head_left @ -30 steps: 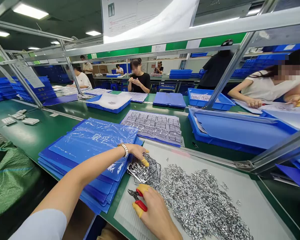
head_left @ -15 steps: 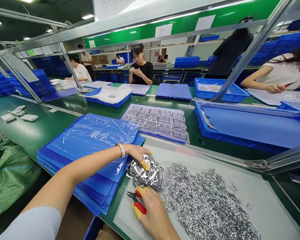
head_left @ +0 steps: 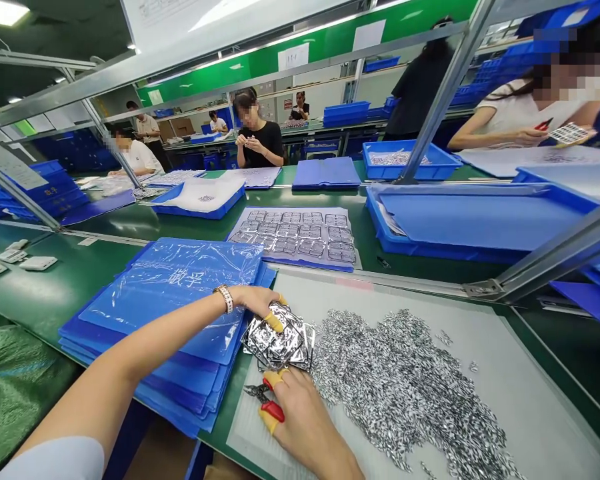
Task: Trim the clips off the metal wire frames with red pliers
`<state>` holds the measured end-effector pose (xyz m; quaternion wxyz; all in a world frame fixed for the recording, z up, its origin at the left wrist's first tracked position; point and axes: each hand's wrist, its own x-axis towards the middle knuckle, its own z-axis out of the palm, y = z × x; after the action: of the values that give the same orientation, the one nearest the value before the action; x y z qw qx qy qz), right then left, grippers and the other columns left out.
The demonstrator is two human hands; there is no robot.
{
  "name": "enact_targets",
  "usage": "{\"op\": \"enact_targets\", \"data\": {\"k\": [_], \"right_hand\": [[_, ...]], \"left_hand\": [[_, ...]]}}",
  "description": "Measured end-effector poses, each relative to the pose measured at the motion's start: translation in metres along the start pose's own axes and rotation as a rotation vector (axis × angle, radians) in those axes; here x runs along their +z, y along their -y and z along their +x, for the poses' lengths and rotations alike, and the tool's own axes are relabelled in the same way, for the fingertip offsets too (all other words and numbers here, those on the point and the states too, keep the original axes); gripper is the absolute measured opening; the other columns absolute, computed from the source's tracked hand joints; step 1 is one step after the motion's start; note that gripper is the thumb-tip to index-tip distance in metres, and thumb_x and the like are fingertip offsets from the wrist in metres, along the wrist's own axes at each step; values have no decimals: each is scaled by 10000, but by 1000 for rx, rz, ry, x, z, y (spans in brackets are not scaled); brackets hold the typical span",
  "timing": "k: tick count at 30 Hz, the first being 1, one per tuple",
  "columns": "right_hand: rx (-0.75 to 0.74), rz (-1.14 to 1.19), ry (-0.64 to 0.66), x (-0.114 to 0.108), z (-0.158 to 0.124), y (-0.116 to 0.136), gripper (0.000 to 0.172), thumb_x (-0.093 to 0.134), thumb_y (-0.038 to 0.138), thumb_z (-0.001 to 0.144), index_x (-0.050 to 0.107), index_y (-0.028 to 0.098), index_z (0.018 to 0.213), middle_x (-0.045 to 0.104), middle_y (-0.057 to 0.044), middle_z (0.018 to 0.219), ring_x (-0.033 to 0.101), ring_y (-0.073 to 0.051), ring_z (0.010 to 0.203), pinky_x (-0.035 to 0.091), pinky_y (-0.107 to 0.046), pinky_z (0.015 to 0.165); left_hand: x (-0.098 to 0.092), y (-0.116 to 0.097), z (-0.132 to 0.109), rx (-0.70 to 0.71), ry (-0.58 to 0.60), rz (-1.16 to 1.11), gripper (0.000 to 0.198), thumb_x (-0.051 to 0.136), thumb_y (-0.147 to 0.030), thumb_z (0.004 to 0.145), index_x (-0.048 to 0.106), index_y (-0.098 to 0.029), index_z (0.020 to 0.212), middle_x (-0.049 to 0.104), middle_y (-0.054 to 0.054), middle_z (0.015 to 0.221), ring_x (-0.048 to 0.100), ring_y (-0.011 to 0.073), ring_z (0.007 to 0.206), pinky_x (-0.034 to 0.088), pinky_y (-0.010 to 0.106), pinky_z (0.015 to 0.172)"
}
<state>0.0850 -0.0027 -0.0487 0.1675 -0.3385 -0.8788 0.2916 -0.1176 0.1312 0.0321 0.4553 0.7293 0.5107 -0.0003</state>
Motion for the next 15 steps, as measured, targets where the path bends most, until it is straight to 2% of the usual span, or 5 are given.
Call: {"op": "enact_targets", "data": {"k": [7, 11, 15], "right_hand": [[16, 0, 16, -3, 0, 4, 321, 637, 261, 733, 625, 247, 1053, 644, -34, 995, 559, -232, 956, 411, -348, 832], [-7, 62, 62, -7, -4, 5, 352, 644, 274, 731, 622, 254, 1081, 643, -36, 1015, 563, -229, 973, 416, -339, 853], [-23, 125, 97, -12, -10, 5, 393, 641, 279, 739, 608, 270, 1131, 642, -29, 1022, 565, -217, 994, 416, -327, 887]], "left_hand": [[6, -7, -11, 46, -50, -35, 666, 853, -405, 442, 662, -247, 1060, 697, 31, 967, 621, 239, 851, 448, 285, 711], [13, -7, -11, 73, -5, -97, 614, 838, -398, 501, 660, -245, 1068, 695, 33, 963, 631, 236, 854, 475, 297, 716], [17, -7, -2, 70, 56, -192, 675, 870, -339, 453, 658, -247, 1087, 678, 47, 1078, 619, 256, 957, 477, 333, 817]]}}
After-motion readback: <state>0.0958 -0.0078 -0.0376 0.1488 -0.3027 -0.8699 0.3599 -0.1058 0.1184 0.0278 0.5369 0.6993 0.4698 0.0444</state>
